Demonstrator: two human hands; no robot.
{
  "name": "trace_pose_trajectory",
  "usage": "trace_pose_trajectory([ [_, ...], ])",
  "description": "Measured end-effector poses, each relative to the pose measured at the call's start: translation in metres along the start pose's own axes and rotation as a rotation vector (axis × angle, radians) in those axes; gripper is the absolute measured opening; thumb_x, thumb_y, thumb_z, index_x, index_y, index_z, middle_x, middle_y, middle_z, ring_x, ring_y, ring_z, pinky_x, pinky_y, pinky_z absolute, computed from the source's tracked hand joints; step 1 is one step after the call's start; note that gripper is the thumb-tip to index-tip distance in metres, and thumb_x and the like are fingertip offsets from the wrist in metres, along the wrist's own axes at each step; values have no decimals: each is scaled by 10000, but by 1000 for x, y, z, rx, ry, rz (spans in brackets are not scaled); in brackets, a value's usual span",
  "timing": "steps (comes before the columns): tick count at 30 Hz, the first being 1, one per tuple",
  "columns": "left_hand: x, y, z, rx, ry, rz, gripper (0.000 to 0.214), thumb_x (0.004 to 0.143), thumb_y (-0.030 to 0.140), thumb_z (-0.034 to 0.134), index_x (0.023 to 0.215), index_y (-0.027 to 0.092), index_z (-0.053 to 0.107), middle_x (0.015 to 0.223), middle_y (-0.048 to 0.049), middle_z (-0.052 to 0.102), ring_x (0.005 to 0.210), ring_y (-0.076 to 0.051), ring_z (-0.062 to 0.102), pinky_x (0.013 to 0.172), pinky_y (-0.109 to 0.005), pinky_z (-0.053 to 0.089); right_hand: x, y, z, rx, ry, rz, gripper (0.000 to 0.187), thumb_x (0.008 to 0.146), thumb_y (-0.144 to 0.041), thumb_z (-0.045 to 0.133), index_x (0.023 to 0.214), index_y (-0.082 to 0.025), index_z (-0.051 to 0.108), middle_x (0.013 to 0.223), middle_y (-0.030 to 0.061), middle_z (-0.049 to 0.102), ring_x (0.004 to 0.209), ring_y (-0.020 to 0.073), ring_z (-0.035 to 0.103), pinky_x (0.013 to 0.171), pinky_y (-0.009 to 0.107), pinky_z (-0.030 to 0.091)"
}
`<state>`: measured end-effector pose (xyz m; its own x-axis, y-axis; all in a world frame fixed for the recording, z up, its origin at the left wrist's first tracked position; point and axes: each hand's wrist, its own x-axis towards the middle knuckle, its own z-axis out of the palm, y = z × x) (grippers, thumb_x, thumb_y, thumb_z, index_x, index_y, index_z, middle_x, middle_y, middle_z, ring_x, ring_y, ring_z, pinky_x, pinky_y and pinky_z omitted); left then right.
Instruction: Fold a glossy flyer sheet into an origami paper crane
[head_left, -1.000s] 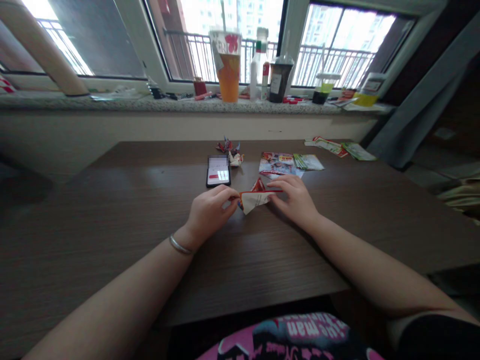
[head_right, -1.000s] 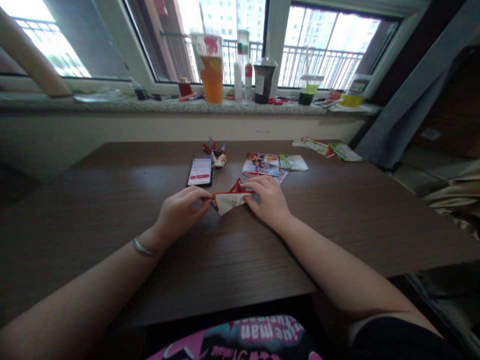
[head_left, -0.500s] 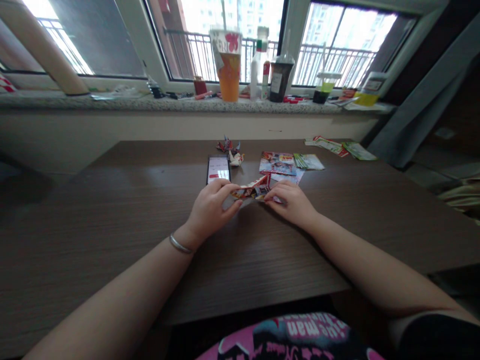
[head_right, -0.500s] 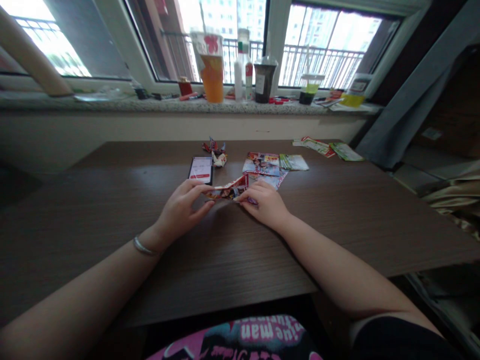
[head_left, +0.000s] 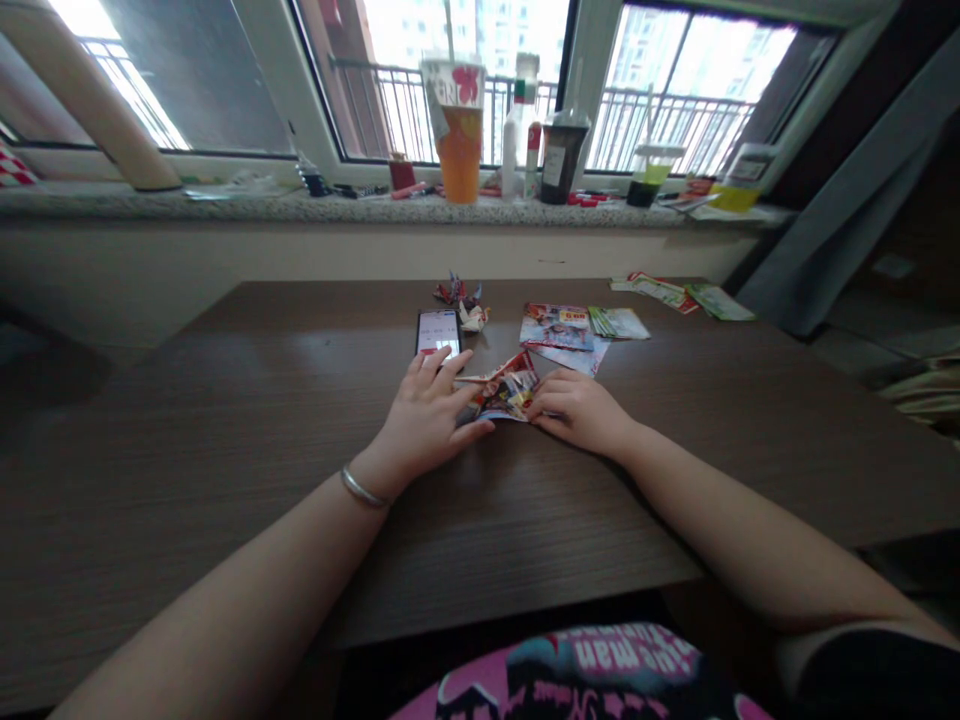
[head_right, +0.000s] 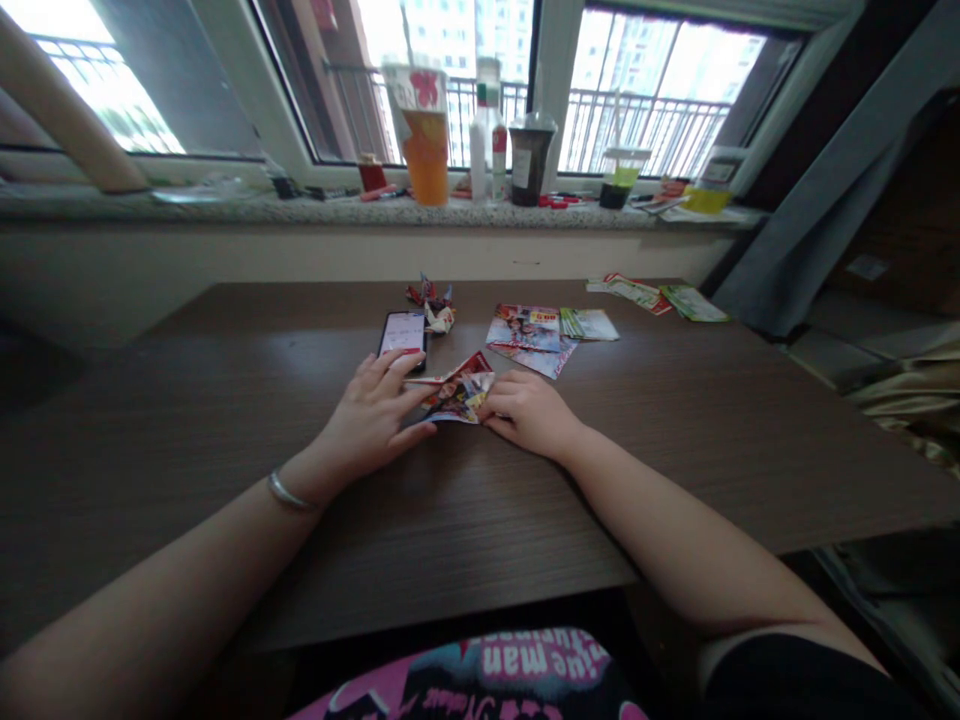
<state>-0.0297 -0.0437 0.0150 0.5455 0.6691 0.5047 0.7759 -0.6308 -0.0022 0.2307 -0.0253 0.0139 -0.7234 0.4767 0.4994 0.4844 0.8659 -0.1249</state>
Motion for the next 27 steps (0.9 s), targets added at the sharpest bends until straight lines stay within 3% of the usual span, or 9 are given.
trace_pose_trajectory([
  [4,0,-2,0,-18,-11,47,416,918,505,445,1170,254,660,1365,-100,513,1338,-356,347,1122,-608,203,0,-1,0,-20,-34,-35,101,853,-200,609,860,-237,703,907,32,719,921,195,615,839,354,492],
  [7,1,0,-1,27,-14,71,361,905,472,486,1129,262,676,1337,-79,549,1328,-349,363,1122,-622,198,1,-2,-1,-28,-57,-47,112,861,-195,593,850,-232,698,912,35,719,945,196,616,851,352,496],
  [10,2,5,0,116,67,-54,268,877,432,555,962,240,720,1237,-88,618,1314,-375,375,1109,-685,139,1,-2,-2,-37,-88,-36,117,861,-187,583,849,-224,694,919,39,720,965,197,618,862,349,497],
  [13,2,7,0,122,80,-86,214,856,400,594,832,232,724,1199,-89,639,1289,-384,407,1086,-718,145,1,-1,-1,-53,-113,-20,114,856,-190,585,841,-223,693,949,44,718,970,200,621,868,351,497],
  [16,3,9,-3,104,97,-58,161,843,360,617,853,236,719,1242,-74,621,1309,-379,392,1100,-709,146,0,-1,0,-48,-122,-13,112,848,-183,588,834,-222,692,935,38,722,982,203,623,879,355,492],
  [19,5,12,-7,94,94,42,134,856,277,592,920,257,708,1219,-44,636,1299,-349,419,1123,-694,119,0,0,1,-42,-118,16,109,831,-162,592,826,-217,686,929,38,724,990,201,626,885,348,486],
  [22,6,14,-8,85,35,227,190,881,201,534,954,275,694,1125,-7,675,1266,-278,477,1170,-631,85,-1,0,1,-50,-103,49,112,822,-165,596,844,-219,693,983,54,716,981,197,632,878,343,483],
  [27,5,16,-9,112,-23,414,258,893,168,521,1091,268,652,1179,23,664,1367,-234,379,1208,-539,28,-1,0,1,-75,-99,80,119,832,-179,586,860,-219,694,976,65,713,948,205,635,856,343,477],
])
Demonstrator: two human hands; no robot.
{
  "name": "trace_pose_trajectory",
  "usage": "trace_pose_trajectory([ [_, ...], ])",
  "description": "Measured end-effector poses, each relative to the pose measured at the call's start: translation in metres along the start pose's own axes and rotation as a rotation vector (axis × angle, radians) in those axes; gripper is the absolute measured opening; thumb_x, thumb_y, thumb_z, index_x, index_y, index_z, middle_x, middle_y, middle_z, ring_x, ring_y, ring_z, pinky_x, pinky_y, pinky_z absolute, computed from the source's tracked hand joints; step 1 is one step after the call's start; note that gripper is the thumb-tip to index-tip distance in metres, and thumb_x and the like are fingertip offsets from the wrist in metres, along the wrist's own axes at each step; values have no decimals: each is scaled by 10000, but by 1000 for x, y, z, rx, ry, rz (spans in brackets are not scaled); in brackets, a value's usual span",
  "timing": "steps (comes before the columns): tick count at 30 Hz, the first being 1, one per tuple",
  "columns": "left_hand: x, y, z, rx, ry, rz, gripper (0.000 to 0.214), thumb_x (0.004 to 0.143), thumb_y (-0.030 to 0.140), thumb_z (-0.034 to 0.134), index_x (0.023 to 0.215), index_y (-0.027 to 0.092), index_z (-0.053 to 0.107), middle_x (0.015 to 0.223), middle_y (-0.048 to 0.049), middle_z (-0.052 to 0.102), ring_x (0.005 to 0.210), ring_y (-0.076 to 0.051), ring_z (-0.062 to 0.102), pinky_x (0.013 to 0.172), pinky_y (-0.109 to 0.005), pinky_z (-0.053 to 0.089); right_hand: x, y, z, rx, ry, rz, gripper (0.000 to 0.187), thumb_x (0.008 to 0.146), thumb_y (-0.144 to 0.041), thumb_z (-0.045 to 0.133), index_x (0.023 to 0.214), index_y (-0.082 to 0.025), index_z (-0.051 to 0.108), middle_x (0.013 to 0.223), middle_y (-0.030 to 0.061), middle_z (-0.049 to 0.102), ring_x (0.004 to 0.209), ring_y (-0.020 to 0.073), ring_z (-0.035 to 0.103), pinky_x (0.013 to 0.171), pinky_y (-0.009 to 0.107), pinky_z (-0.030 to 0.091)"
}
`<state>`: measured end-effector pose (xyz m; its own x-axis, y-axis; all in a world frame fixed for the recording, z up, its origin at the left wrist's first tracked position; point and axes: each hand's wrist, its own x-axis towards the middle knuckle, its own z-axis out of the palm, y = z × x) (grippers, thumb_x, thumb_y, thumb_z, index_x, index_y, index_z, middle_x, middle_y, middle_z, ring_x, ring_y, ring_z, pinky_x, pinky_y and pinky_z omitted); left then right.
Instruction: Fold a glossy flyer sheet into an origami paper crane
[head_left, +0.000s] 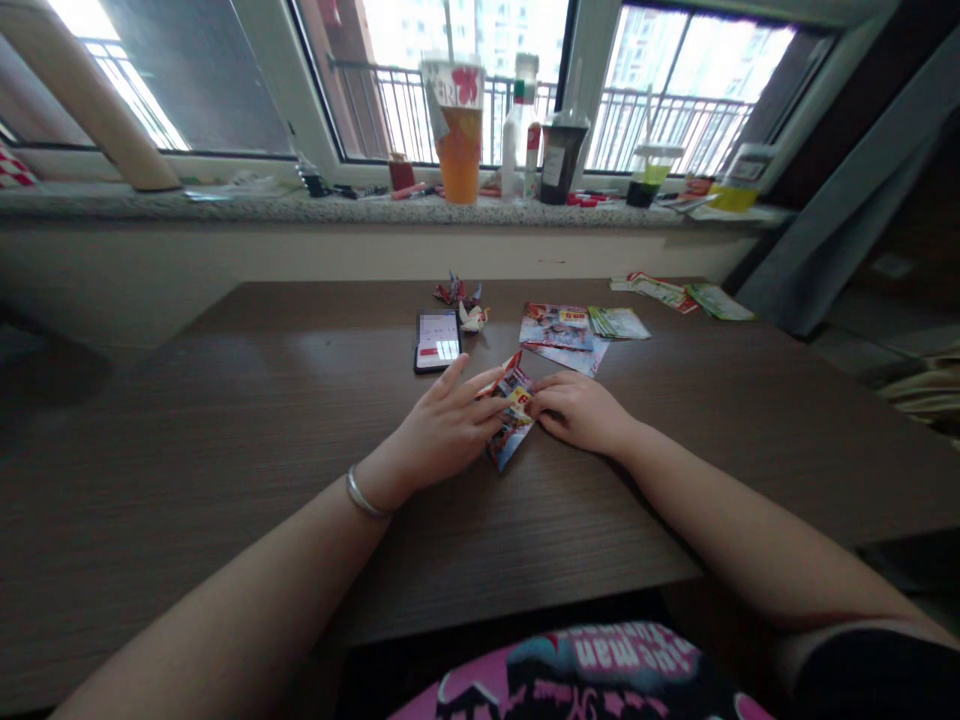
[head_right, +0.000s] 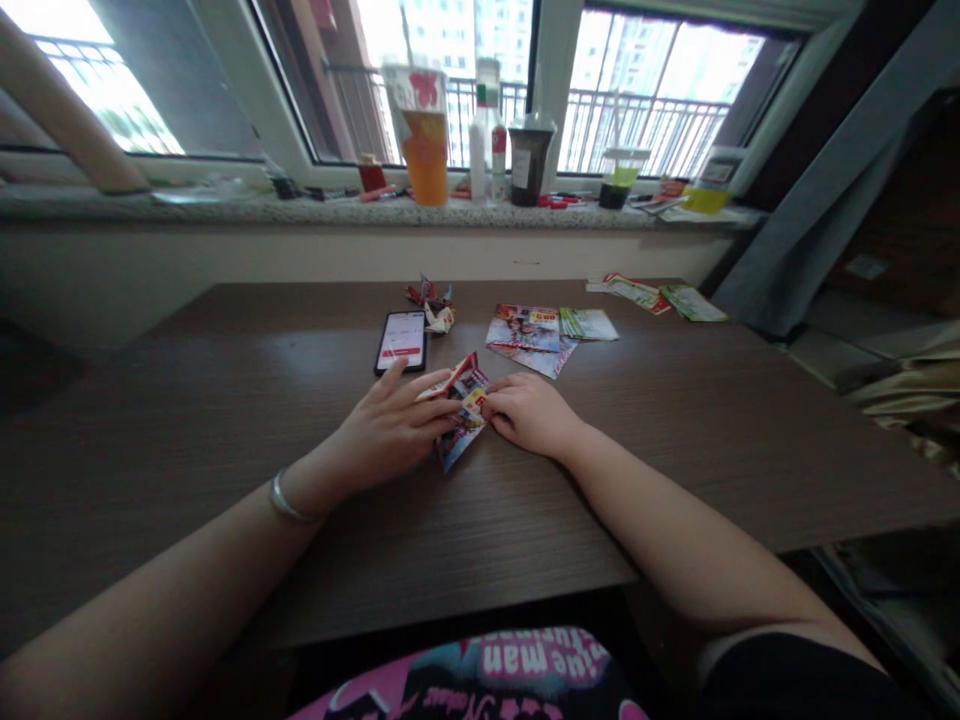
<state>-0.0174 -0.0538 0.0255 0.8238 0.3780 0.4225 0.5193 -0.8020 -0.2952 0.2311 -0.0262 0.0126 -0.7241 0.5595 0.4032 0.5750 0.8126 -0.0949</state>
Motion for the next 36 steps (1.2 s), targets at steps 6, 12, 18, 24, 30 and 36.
trace_pose_trajectory([
  [6,3,9,-2,-69,-36,20,214,857,150,548,996,247,679,1135,29,697,1387,-204,355,1215,-478,-21,0,1,0,3,-17,-58,155,833,-166,581,924,-220,693,1001,58,714,995,221,609,894,368,465],
  [12,2,11,1,-187,-72,-96,344,804,141,557,1102,274,667,1122,9,709,1387,-219,358,1192,-540,-31,0,1,2,15,51,-41,134,875,-239,575,903,-231,706,974,40,718,971,220,613,884,370,473],
  [18,2,9,2,-127,-85,-79,290,851,156,532,1092,244,667,1129,-1,706,1388,-226,354,1195,-539,-29,2,2,7,42,84,28,116,869,-247,602,904,-208,705,945,59,718,929,212,627,861,359,485],
  [24,6,11,-3,-4,-90,-16,393,878,135,482,1259,118,573,1294,-72,613,1386,-224,351,1209,-425,115,3,2,8,44,73,0,122,884,-237,587,896,-219,707,945,50,723,951,195,628,882,347,465],
  [30,6,8,-7,-117,-207,-21,439,830,227,509,1257,148,574,1254,-85,632,1241,-248,499,1141,-457,228,-1,6,6,22,86,-39,128,910,-273,576,902,-271,703,966,-8,737,987,191,627,1080,475,271],
  [36,5,8,-8,-141,-256,-76,380,843,243,484,1196,195,616,1212,-73,646,1037,-242,568,894,-398,378,1,5,5,66,89,-9,111,892,-230,581,877,-223,691,949,43,725,948,199,621,978,419,393],
])
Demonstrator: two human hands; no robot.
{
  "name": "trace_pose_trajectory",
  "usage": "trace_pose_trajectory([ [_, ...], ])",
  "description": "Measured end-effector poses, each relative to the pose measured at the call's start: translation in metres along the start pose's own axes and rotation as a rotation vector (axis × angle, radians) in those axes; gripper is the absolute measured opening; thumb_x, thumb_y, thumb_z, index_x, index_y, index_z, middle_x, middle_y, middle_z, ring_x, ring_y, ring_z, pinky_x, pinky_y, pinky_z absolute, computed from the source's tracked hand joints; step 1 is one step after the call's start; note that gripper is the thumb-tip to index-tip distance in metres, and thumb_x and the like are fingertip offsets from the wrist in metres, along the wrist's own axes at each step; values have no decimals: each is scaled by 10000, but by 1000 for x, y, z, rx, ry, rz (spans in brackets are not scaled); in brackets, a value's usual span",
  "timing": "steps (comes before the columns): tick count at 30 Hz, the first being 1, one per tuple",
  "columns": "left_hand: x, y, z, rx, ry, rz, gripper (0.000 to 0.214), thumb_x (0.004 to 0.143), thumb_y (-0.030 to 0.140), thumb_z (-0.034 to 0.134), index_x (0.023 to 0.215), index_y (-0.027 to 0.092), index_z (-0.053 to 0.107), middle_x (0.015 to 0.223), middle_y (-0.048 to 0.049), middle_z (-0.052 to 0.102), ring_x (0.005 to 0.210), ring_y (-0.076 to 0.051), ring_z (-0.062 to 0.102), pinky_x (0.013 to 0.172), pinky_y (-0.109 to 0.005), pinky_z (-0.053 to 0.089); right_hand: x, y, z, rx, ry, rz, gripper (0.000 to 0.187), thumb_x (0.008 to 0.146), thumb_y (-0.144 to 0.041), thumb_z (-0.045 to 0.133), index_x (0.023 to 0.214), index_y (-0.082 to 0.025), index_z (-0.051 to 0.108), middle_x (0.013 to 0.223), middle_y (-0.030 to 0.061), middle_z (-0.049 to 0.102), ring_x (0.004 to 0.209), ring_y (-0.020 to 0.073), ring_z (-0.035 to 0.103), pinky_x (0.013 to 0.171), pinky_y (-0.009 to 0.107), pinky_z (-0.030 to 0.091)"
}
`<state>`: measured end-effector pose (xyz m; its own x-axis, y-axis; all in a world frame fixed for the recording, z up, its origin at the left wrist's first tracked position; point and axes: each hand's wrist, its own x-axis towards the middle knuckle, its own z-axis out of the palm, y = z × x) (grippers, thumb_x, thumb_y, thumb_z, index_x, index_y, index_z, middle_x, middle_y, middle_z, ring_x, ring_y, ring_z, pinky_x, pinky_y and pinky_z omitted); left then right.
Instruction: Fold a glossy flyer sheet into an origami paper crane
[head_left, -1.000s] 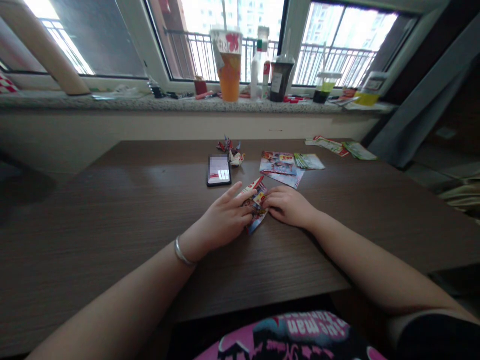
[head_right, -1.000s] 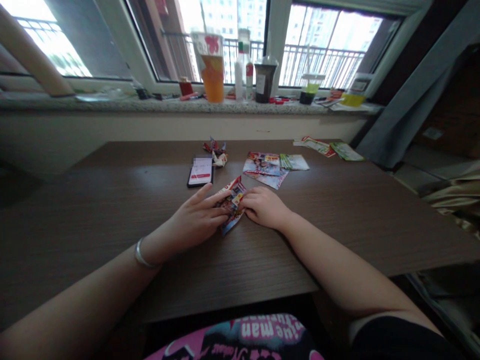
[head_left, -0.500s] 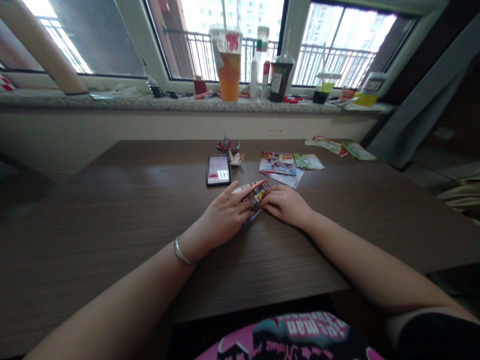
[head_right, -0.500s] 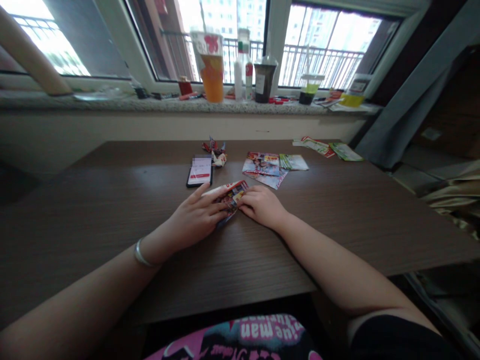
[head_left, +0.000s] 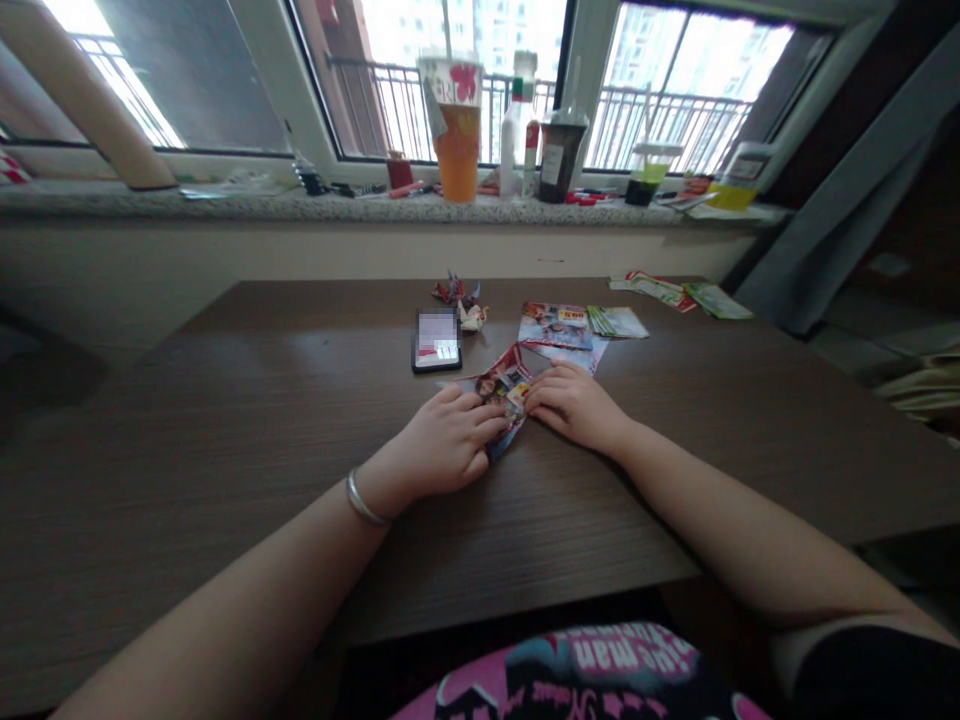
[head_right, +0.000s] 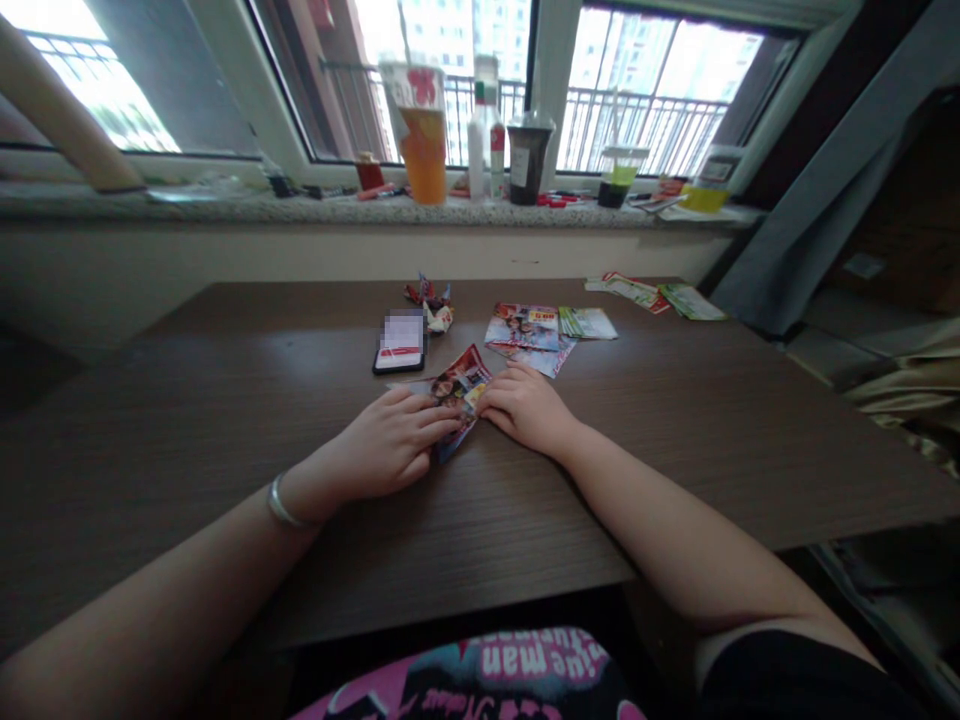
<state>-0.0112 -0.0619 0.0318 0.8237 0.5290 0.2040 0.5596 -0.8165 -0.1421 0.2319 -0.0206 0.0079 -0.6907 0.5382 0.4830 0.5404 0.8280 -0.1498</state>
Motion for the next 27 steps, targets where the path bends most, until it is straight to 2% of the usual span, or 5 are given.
trace_pose_trajectory([
  [5,0,2,-1,-28,-26,-3,366,816,253,525,1164,203,628,1195,-54,649,991,-234,570,907,-396,363,2,-1,0,46,5,46,120,894,-216,560,876,-200,678,900,68,710,907,207,614,868,387,462],
  [11,0,2,5,-43,34,-2,357,812,242,555,1156,196,639,1138,-61,669,1016,-232,573,941,-398,384,-3,3,1,100,19,57,273,759,-51,558,962,-199,663,1087,76,676,1026,219,595,928,403,462],
  [13,0,1,7,-64,53,10,361,812,227,552,1162,198,637,1143,-63,665,1070,-229,566,1006,-401,370,-4,5,1,95,17,68,275,749,-94,607,991,-210,663,1168,88,640,1092,242,567,960,438,448],
  [18,0,0,8,-110,73,44,406,804,190,545,1202,227,617,1180,-54,647,1142,-215,564,1170,-447,210,-5,8,7,153,25,106,83,828,-243,644,903,-234,679,1235,89,590,1148,246,542,983,484,430],
  [27,2,3,11,-129,31,53,428,817,204,532,1240,222,587,1252,-53,628,1144,-236,570,1126,-470,263,-2,5,13,195,73,193,99,842,-274,643,909,-207,669,1277,117,545,1213,248,505,1029,483,404],
])
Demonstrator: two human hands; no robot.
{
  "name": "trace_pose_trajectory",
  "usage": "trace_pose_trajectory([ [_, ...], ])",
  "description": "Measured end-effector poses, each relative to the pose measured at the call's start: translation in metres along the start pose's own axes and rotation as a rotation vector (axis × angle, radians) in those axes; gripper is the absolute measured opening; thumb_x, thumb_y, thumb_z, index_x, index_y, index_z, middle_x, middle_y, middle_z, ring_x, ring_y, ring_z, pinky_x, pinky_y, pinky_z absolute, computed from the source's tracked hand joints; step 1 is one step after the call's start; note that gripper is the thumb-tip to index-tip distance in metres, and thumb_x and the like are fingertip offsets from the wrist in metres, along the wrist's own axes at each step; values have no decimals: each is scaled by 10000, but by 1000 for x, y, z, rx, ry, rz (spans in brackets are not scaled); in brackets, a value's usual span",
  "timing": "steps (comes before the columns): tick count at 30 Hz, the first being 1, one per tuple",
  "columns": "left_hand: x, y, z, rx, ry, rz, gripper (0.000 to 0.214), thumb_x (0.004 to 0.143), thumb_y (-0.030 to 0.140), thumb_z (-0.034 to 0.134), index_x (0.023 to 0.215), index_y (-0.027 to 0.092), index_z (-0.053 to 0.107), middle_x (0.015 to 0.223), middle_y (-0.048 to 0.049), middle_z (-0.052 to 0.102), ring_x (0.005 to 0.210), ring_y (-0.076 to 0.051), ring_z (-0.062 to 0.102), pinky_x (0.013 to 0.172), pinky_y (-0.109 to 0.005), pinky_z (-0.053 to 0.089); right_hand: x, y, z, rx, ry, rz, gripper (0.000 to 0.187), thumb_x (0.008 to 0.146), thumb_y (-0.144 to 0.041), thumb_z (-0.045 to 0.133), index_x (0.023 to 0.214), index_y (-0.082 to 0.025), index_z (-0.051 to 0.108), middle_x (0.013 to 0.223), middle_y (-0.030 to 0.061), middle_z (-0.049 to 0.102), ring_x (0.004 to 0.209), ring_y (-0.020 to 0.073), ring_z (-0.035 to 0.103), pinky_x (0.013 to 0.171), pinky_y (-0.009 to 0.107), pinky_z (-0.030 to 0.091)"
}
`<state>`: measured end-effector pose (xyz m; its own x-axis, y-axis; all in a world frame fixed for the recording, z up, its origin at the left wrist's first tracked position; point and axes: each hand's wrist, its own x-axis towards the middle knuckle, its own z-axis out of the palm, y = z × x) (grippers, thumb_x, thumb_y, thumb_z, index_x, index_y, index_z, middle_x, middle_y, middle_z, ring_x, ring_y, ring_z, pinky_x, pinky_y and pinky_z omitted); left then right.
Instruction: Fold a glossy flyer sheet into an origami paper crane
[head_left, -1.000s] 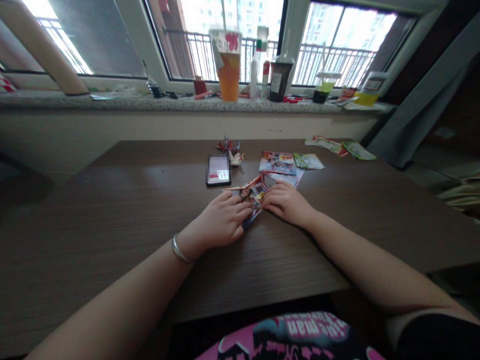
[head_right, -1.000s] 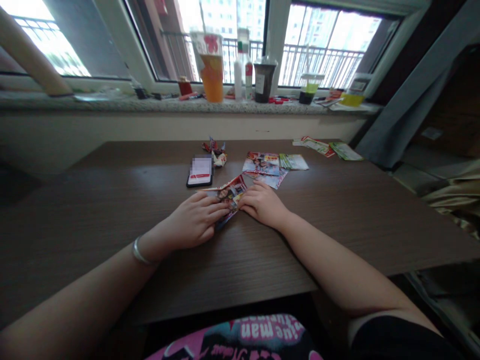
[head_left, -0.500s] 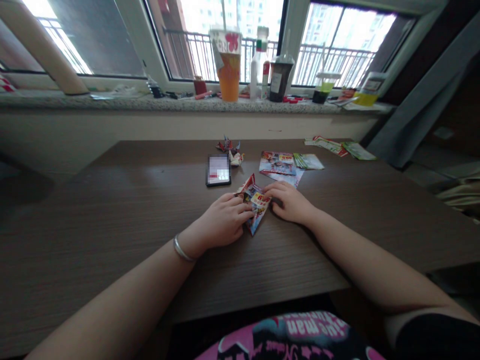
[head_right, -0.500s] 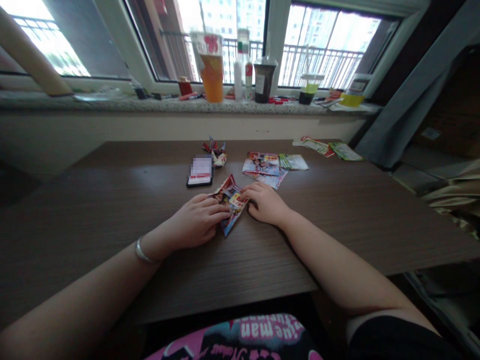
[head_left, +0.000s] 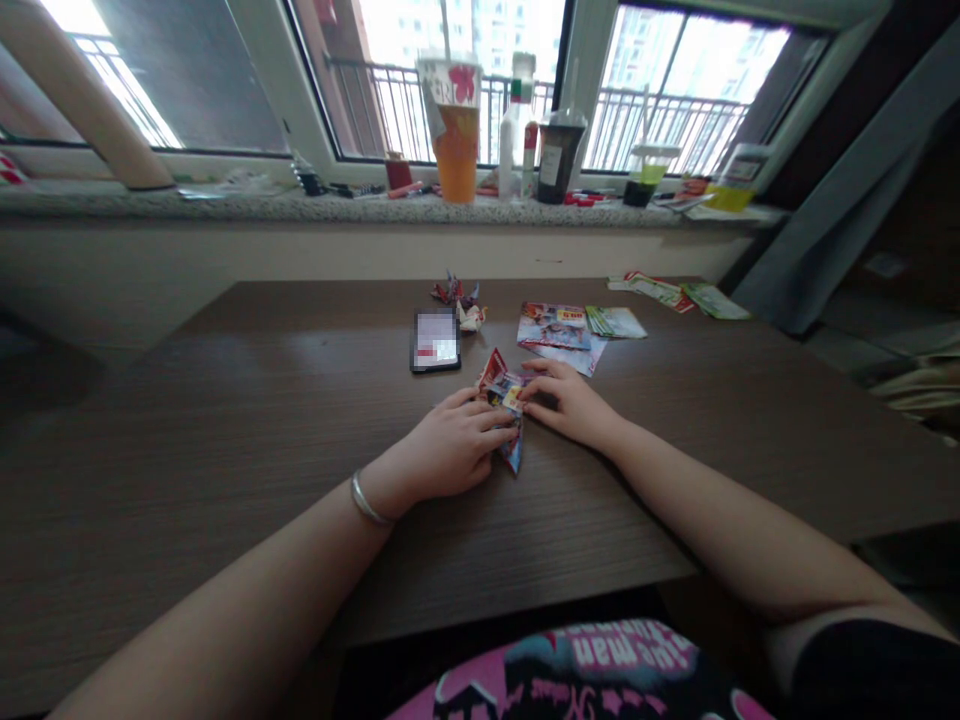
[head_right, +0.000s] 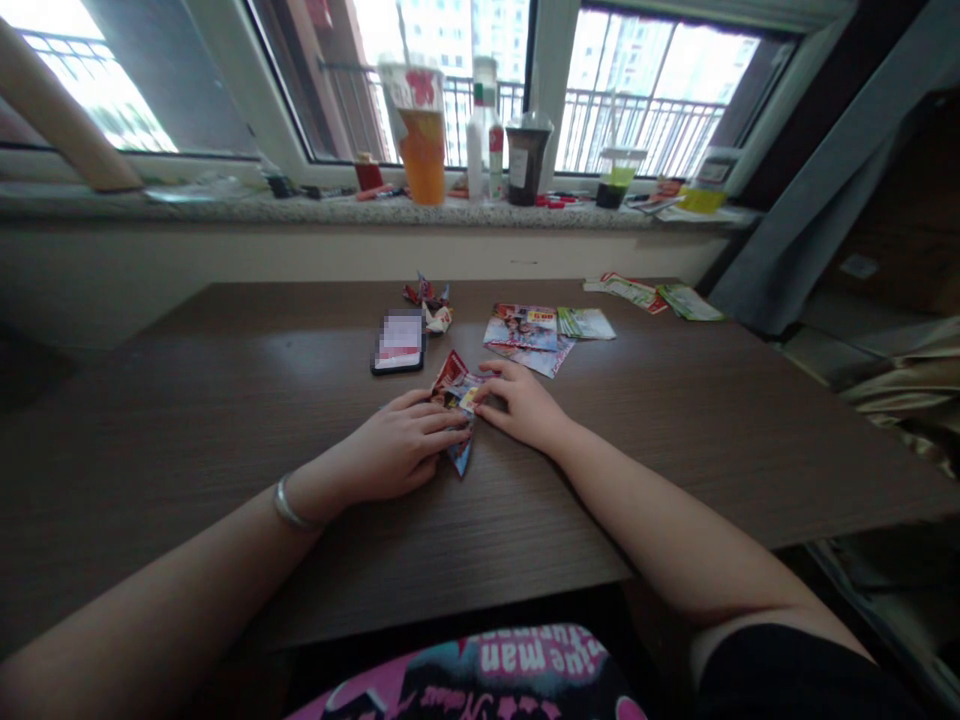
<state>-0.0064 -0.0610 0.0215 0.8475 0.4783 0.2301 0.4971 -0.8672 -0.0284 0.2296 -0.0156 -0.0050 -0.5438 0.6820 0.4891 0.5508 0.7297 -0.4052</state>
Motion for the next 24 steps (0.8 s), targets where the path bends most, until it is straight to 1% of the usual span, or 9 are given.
trace_pose_trajectory([
  [5,1,0,1,-11,0,-3,433,825,207,526,1254,220,578,1264,-45,623,1154,-231,560,1122,-444,268,1,2,3,9,24,102,172,827,-255,650,986,-190,632,1286,135,540,1217,245,506,1036,463,407],
  [8,1,1,0,-17,1,-9,433,817,203,533,1247,206,580,1266,-50,623,1160,-226,559,1132,-435,262,3,4,3,-5,25,114,246,828,-270,649,1059,-192,611,1225,124,581,1184,244,525,1021,457,419],
  [10,1,2,0,-20,4,-12,415,805,184,532,1214,185,595,1265,-59,625,1160,-216,562,1145,-425,248,4,4,3,-11,18,117,254,832,-282,645,1066,-189,610,1164,112,607,1137,237,546,997,438,437],
  [13,1,2,0,-14,14,-8,402,791,170,539,1187,176,608,1261,-68,628,1161,-212,564,1148,-420,249,4,3,3,-24,20,151,224,833,-300,644,1030,-196,623,1078,93,626,1062,227,567,944,415,462],
  [18,1,1,2,-23,22,5,423,818,185,522,1235,207,591,1259,-59,628,1161,-222,556,1126,-431,269,3,2,2,-15,67,188,125,826,-283,648,920,-201,638,972,66,634,961,211,586,874,387,478],
  [21,0,1,3,-20,-1,-5,457,804,194,537,1259,204,576,1286,-62,610,1158,-238,549,1085,-427,314,4,1,1,2,93,184,65,826,-255,646,851,-196,635,914,56,640,908,202,593,839,371,478],
  [24,-1,2,3,4,-31,-26,494,786,201,555,1280,208,561,1316,-61,588,1168,-255,538,1046,-428,347,5,1,1,-2,114,192,43,823,-237,645,817,-195,636,878,50,647,872,200,597,809,369,477],
])
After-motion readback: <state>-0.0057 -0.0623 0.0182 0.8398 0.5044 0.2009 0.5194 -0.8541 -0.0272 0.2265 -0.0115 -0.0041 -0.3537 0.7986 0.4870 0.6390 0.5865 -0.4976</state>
